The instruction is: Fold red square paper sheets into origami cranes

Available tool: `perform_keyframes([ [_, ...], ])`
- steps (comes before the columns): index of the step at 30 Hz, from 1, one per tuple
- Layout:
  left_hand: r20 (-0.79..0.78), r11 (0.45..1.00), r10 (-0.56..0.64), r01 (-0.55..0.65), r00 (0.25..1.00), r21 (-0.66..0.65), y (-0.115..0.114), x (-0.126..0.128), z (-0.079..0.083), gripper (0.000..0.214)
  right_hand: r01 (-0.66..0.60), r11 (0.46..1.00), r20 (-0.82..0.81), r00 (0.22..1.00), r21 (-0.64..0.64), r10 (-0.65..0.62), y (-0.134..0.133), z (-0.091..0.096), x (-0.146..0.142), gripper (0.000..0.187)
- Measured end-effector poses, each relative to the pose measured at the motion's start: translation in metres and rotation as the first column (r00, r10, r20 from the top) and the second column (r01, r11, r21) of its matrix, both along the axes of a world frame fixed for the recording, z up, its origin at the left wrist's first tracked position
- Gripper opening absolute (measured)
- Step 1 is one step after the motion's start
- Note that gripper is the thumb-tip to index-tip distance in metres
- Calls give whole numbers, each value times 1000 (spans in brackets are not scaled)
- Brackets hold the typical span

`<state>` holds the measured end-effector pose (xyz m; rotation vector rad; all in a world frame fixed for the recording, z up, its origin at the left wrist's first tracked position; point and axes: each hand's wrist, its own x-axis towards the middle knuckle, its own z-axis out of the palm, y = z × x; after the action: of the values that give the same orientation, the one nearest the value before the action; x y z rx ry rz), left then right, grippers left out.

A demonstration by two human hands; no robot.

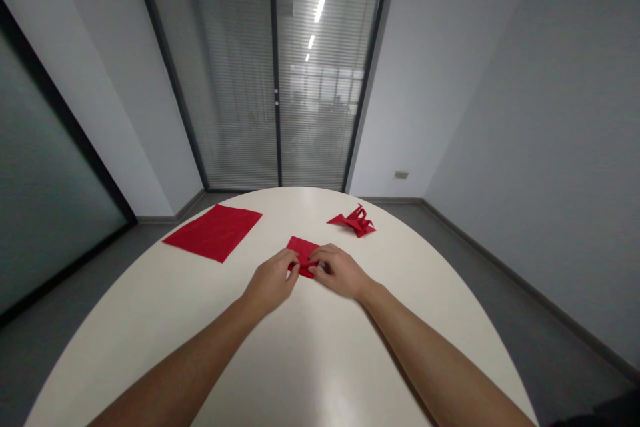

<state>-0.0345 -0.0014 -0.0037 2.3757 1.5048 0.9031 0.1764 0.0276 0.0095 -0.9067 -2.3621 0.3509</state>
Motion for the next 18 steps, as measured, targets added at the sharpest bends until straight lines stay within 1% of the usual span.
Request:
perform_keyframes([
  [3,-9,1000,0,0,1000,22,-1,1,2,12,13,1000,-1,1000,-12,-13,0,1,0,10],
  [9,-27,999,20,-19,999,35,0,0,2,14,45,998,2,999,-39,-45,1,0,0,15],
  [13,-30,998,18,-16,999,52,2,-1,1,15,93,995,18,996,-41,-93,3,-1,0,15],
  [18,-45,997,44,-41,998,69,3,-1,1,15,111,992,7,994,-56,-111,5,-2,1,13],
])
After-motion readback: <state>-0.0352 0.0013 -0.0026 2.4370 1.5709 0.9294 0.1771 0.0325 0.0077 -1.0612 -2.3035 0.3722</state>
